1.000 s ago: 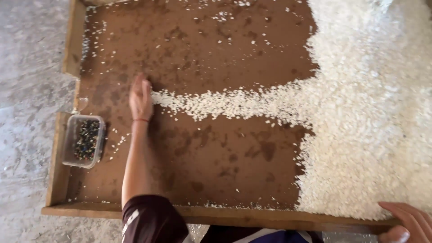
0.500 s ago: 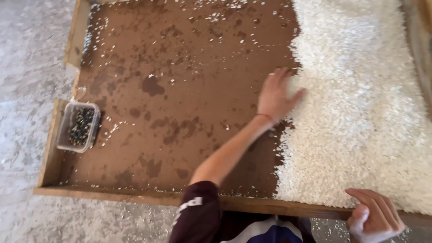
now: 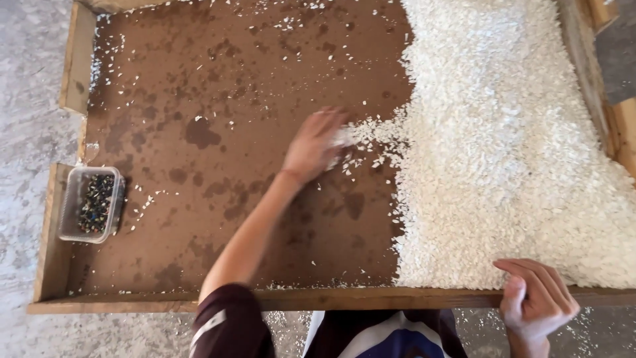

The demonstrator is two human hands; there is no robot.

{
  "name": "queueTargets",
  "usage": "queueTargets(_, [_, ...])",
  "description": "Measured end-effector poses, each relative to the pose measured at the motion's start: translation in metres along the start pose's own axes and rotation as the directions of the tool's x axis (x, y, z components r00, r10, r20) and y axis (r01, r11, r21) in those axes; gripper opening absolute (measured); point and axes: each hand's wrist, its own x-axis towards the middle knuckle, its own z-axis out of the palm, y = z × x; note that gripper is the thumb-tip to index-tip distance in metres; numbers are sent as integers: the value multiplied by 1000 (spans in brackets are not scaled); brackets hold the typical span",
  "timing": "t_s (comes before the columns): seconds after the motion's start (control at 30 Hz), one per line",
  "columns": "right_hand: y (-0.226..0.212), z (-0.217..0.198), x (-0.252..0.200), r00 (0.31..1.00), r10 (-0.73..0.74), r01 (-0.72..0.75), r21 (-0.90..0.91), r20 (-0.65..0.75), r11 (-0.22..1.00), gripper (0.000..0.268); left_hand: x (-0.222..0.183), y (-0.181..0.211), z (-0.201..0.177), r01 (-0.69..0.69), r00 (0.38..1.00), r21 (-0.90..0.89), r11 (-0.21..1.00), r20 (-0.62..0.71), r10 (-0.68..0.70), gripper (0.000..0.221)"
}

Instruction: Sorting through white plastic flakes on a wooden tray to manually remove colored contaminants.

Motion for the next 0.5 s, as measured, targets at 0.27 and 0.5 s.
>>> queueTargets(0.27, [14, -3, -17, 999, 41, -41, 6, 31, 999, 61, -111, -41, -98, 448, 892, -9, 894, 63, -447, 56])
queueTargets(0.5, [-44, -38, 17, 914, 236, -238, -36, 330, 971, 42, -152, -65, -125, 563, 809, -145, 813, -104, -579, 57])
